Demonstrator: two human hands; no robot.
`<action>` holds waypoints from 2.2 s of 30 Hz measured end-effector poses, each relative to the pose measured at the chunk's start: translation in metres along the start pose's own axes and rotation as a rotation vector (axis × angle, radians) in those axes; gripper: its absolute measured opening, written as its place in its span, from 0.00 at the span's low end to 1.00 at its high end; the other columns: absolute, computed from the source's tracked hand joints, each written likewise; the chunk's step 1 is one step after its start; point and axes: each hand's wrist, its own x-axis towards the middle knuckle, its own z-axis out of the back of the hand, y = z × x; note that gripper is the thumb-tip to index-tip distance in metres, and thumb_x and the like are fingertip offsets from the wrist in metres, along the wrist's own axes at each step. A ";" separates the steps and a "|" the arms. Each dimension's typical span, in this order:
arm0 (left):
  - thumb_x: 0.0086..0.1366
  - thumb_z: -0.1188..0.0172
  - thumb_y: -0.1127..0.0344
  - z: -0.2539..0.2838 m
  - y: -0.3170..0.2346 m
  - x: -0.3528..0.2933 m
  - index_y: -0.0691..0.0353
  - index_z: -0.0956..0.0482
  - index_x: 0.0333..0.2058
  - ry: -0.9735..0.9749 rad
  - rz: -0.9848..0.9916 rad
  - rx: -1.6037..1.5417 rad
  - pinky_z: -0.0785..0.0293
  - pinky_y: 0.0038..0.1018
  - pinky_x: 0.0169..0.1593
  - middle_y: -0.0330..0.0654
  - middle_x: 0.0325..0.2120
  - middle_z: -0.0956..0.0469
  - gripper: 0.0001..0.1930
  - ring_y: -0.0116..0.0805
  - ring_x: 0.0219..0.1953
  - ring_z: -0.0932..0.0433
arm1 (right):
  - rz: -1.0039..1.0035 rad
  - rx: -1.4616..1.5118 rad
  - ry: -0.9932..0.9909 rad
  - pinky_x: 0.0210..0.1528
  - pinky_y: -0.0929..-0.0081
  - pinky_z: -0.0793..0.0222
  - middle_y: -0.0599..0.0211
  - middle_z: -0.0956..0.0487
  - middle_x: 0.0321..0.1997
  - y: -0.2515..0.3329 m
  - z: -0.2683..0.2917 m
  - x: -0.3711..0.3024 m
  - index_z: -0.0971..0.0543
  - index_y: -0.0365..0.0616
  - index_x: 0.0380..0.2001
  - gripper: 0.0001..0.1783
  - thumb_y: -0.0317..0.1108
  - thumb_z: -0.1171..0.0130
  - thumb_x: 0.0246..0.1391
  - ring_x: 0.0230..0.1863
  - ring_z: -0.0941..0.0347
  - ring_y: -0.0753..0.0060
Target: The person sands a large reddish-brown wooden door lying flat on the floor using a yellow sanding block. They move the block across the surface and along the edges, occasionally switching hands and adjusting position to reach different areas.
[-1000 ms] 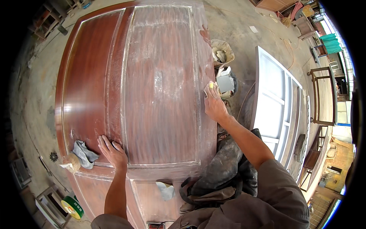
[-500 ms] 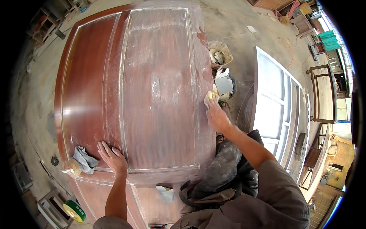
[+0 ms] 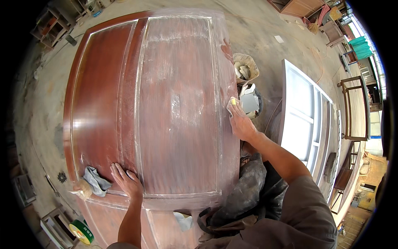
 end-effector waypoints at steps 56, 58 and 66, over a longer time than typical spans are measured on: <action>0.73 0.52 0.68 0.001 -0.011 0.006 0.71 0.42 0.73 0.023 0.015 -0.033 0.50 0.55 0.78 0.59 0.73 0.42 0.32 0.61 0.77 0.46 | 0.192 -0.188 0.303 0.84 0.45 0.60 0.28 0.45 0.78 0.083 -0.021 -0.030 0.44 0.23 0.73 0.41 0.40 0.47 0.66 0.81 0.55 0.29; 0.73 0.52 0.68 0.002 -0.008 0.004 0.71 0.42 0.73 0.031 0.012 -0.030 0.51 0.54 0.78 0.59 0.73 0.42 0.32 0.61 0.77 0.47 | 0.152 -0.207 0.123 0.84 0.48 0.60 0.30 0.45 0.78 0.050 -0.022 0.071 0.46 0.25 0.74 0.40 0.39 0.49 0.67 0.81 0.55 0.32; 0.74 0.55 0.68 0.007 0.002 0.003 0.69 0.42 0.73 0.017 0.035 -0.024 0.52 0.55 0.78 0.59 0.74 0.42 0.31 0.60 0.77 0.47 | 0.280 -0.179 0.391 0.84 0.50 0.58 0.34 0.42 0.78 0.122 -0.024 -0.020 0.43 0.24 0.73 0.39 0.41 0.49 0.68 0.82 0.53 0.35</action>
